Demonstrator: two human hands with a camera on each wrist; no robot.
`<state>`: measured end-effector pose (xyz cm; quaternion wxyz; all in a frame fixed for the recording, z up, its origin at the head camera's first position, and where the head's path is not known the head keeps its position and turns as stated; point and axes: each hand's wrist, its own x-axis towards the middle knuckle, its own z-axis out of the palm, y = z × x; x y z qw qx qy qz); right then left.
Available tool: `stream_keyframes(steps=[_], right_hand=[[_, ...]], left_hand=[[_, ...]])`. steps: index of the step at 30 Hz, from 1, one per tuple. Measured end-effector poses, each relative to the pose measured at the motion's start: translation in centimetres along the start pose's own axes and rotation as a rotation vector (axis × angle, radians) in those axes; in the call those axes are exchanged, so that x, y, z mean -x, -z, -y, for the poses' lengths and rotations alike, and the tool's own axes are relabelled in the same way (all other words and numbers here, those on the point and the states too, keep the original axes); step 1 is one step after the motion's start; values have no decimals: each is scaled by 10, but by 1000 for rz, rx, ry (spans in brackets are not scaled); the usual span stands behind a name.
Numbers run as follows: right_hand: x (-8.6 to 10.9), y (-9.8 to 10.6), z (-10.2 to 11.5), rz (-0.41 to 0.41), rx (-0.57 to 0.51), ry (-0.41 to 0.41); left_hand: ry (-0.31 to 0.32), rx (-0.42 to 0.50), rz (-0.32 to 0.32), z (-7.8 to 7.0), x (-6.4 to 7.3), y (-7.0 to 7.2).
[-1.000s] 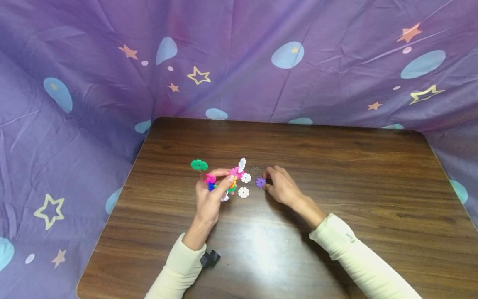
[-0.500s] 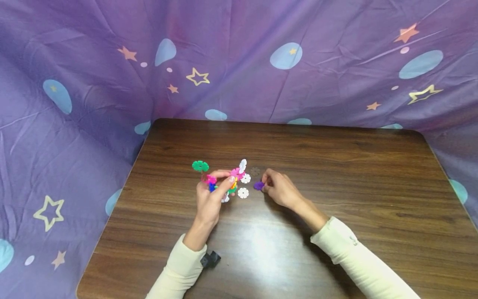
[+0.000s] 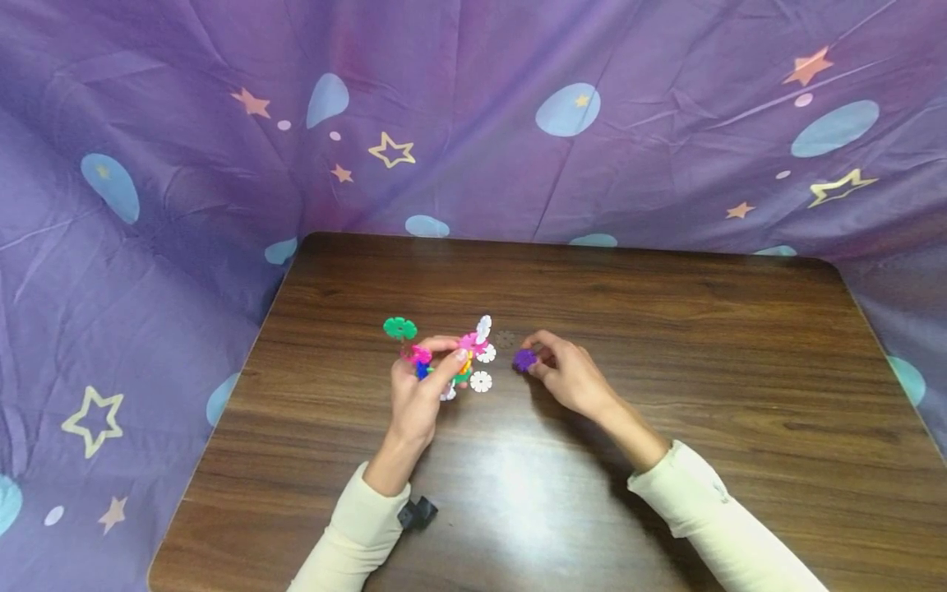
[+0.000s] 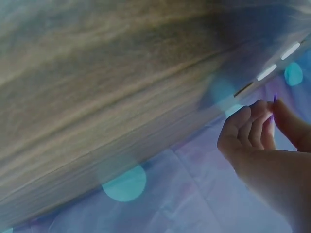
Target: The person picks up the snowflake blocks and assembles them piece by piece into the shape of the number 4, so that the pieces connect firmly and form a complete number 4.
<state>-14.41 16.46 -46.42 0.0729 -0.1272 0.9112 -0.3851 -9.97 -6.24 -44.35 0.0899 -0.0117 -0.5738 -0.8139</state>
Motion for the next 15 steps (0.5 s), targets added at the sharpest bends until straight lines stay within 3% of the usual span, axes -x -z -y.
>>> stream_keyframes(steps=[15], right_hand=[[15, 17, 23, -119, -61, 53]], left_hand=[[-1, 24, -4, 2, 2, -1]])
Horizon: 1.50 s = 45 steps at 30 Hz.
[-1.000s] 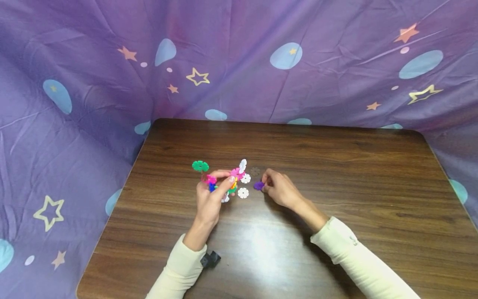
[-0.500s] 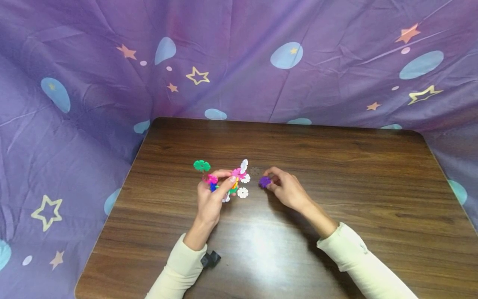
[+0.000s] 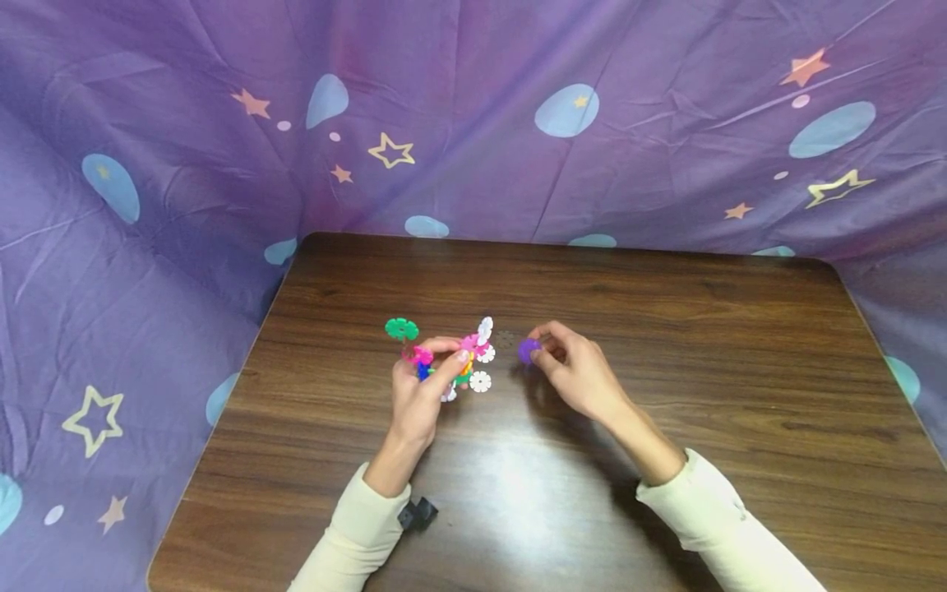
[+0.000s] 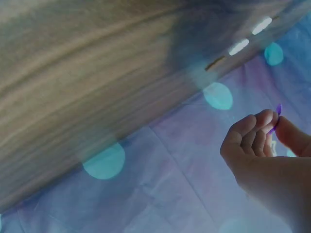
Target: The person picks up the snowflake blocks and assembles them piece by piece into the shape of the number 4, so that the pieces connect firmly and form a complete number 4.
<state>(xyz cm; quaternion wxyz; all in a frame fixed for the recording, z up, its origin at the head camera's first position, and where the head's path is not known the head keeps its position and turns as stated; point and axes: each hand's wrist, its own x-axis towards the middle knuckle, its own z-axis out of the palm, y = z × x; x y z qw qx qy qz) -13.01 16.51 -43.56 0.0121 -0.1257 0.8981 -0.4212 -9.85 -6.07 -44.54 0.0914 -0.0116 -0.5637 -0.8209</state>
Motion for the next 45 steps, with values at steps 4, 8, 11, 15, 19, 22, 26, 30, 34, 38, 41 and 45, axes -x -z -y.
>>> stream_keyframes(steps=[4, 8, 11, 15, 19, 22, 26, 30, 34, 38, 41, 45], right_hand=[[2, 4, 7, -22, -6, 6], [5, 7, 14, -37, -7, 13], [7, 9, 18, -51, 2, 25], [10, 12, 26, -78, 18, 53], [13, 15, 34, -91, 19, 71], [15, 16, 40, -96, 12, 76], [18, 17, 46, -124, 16, 104], [20, 17, 50, -166, 17, 118], [22, 17, 54, -211, 12, 108], [24, 18, 59, -257, 13, 117], [25, 18, 62, -292, 16, 144], [27, 19, 66, -335, 19, 189]], left_hand=[[2, 0, 1, -1, 0, 0], [3, -6, 1, -1, 1, -1], [2, -8, 2, -1, 1, -1], [-1, -8, 4, -2, 1, -2], [-6, -9, 8, -2, 1, -2], [-5, -8, 8, -1, 2, -2], [-5, -11, 7, -1, 2, -2], [0, -22, 15, -1, 2, -3], [15, -22, 17, 0, 2, -3], [11, -29, 21, 0, 2, -3], [3, -47, 32, 0, 2, -3], [-2, -61, 47, 1, 3, -3]])
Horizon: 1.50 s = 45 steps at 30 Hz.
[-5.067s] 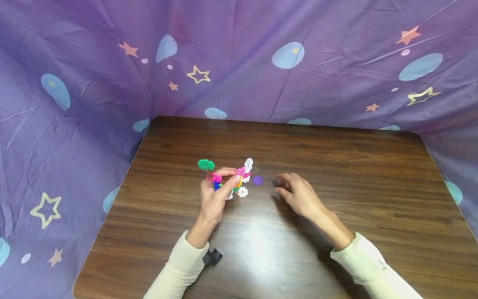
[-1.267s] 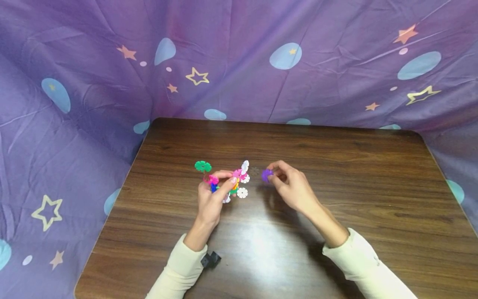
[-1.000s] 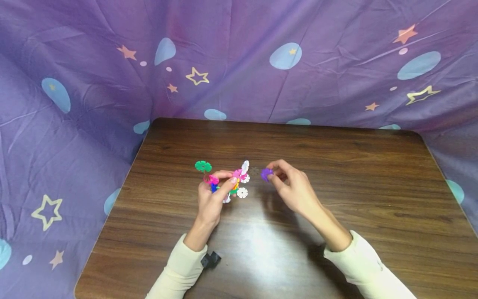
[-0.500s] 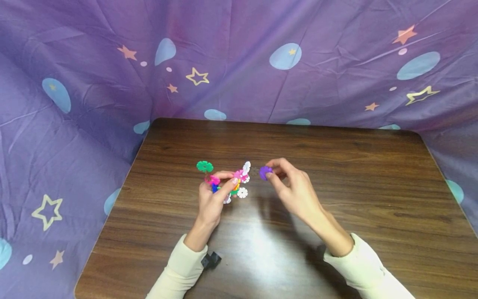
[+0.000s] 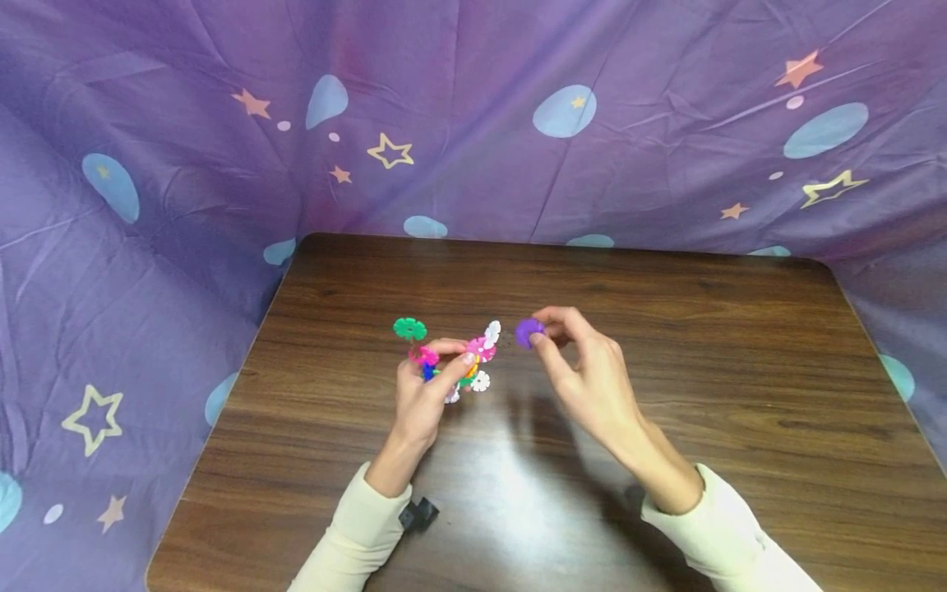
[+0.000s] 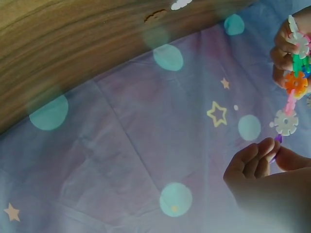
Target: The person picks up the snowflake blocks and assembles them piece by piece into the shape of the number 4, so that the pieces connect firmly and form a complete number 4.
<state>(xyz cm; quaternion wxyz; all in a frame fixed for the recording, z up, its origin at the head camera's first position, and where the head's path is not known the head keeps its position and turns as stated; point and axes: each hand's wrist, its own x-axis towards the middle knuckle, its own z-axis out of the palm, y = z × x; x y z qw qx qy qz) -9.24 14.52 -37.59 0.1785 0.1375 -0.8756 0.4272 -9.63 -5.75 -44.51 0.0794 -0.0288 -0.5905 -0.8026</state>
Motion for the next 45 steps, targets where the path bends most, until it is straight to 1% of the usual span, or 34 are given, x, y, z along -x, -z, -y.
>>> stream_keyframes(steps=[4, 9, 12, 15, 18, 26, 32, 40, 45], right_hand=[[0, 1, 2, -32, -12, 45], [-1, 0, 3, -60, -14, 126], [-1, 0, 4, -71, 0, 176], [-1, 1, 5, -75, 14, 205], [-2, 1, 6, -81, 26, 213], [-4, 1, 4, -87, 2, 227], [-4, 1, 4, -79, -1, 242], [-4, 3, 3, -70, 4, 255], [-4, 1, 2, -57, -8, 263]], left_hand=[[-2, 6, 5, -1, 0, -1], [-16, 17, 12, -1, 0, -1], [-29, 3, 22, -1, 0, -2], [-37, -19, 31, -2, 0, -3], [-40, -28, 47, -2, 0, -3], [-22, 6, 88, -1, 2, -5], [-26, 35, 96, -3, 3, -7], [-34, 11, 105, -1, 3, -6], [-33, 13, 109, -1, 4, -6]])
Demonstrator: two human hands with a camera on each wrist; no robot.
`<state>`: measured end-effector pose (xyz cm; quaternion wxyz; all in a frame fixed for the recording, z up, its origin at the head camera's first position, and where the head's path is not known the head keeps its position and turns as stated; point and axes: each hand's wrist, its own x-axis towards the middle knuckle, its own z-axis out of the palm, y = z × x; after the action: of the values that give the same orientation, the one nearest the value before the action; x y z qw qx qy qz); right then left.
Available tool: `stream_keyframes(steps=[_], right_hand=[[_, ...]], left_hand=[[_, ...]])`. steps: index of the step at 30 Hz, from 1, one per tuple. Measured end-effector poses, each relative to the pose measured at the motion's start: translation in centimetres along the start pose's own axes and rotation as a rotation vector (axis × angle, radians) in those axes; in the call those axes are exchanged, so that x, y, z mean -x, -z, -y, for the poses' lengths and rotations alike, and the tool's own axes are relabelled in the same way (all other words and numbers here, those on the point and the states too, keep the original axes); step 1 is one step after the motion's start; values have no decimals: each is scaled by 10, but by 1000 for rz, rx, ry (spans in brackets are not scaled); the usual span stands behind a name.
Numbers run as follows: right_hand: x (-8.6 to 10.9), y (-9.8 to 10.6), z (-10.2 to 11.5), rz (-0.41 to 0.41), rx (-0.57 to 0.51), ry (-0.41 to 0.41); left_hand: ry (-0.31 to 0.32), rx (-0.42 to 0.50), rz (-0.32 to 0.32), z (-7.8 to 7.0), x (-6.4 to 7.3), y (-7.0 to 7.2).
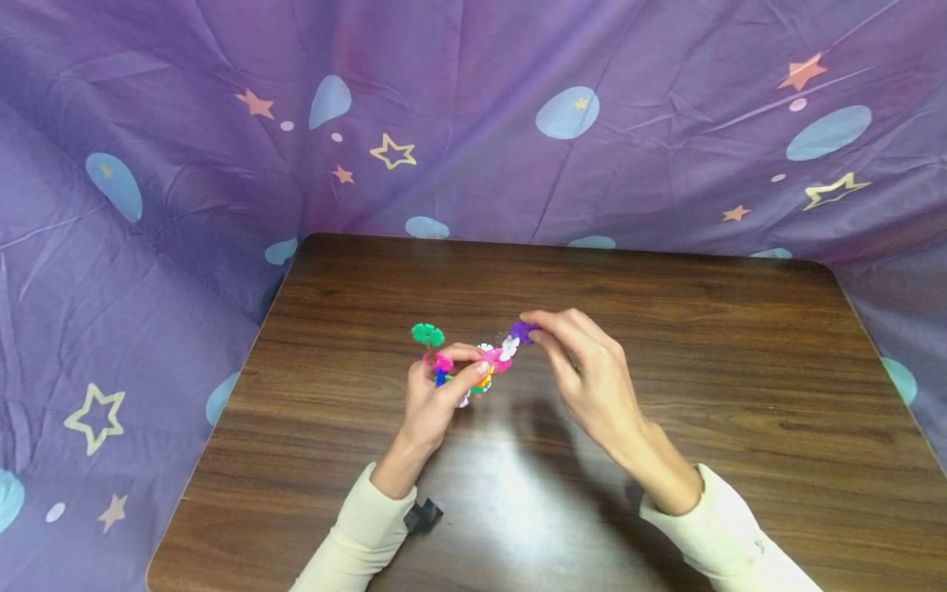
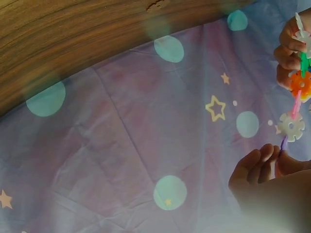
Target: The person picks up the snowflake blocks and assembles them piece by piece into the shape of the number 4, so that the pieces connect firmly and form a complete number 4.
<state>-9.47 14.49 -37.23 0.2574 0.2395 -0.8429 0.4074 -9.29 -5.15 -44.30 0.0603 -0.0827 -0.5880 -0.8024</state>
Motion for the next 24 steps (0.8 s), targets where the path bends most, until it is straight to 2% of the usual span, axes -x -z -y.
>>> stream_keyframes(steps=[9, 17, 24], right_hand=[[-1, 0, 0, 6, 31, 49], [-5, -4, -3, -13, 42, 82], [-8, -8, -6, 5, 38, 110]], left_hand=[[-23, -29, -39, 2, 1, -1], [-42, -72, -46, 3, 0, -2], [-49, -102, -60, 5, -3, 0]])
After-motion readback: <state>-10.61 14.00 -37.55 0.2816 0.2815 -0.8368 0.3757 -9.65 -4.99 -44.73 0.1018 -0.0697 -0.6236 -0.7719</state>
